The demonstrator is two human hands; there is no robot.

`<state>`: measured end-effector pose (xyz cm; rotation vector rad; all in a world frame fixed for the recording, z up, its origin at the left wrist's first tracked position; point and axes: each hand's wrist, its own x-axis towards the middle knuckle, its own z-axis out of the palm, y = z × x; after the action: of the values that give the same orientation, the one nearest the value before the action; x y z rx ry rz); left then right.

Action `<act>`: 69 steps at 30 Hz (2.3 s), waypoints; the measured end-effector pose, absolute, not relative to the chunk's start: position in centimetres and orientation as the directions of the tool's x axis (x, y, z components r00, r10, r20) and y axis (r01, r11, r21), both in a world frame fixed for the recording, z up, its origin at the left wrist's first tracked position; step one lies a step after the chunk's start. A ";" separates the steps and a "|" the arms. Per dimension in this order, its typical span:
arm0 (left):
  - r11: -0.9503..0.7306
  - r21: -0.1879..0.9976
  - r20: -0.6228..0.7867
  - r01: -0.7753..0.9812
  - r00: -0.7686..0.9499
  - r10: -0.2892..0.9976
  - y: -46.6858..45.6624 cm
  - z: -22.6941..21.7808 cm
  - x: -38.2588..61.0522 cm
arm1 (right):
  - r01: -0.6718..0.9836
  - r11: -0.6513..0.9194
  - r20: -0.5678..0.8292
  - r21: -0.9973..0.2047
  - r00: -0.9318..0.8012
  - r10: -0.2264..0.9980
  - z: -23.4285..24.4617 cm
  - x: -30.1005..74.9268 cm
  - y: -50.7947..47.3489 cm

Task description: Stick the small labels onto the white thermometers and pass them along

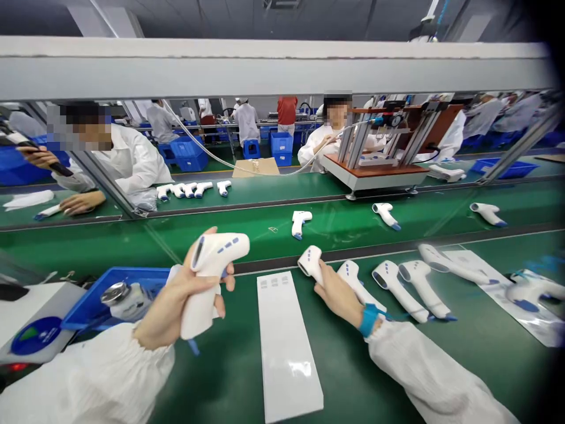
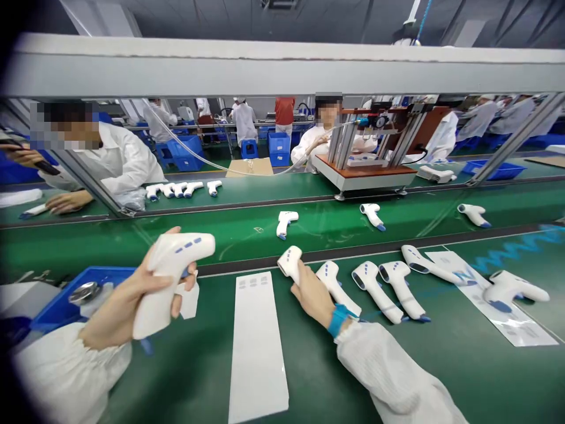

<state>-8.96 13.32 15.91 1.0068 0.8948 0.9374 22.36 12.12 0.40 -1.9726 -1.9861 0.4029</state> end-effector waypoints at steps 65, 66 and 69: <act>0.255 0.946 -0.226 -0.200 0.155 0.962 7.7 0.1 1.0 | 0.304 0.094 0.009 -0.948 -0.269 0.963 5.7 13.7 12.9; 0.252 0.948 -0.225 -0.194 0.151 0.963 7.7 0.1 1.0 | 0.303 0.087 0.006 -0.949 -0.260 0.966 5.7 13.7 12.9; 0.254 0.949 -0.229 -0.184 0.149 0.962 7.7 -0.1 1.1 | 0.292 0.068 -0.002 -0.954 -0.231 0.973 5.5 13.5 12.9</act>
<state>1.05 7.65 -0.06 0.9415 1.0777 1.0290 13.48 12.93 5.49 -1.2858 -1.6253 1.1940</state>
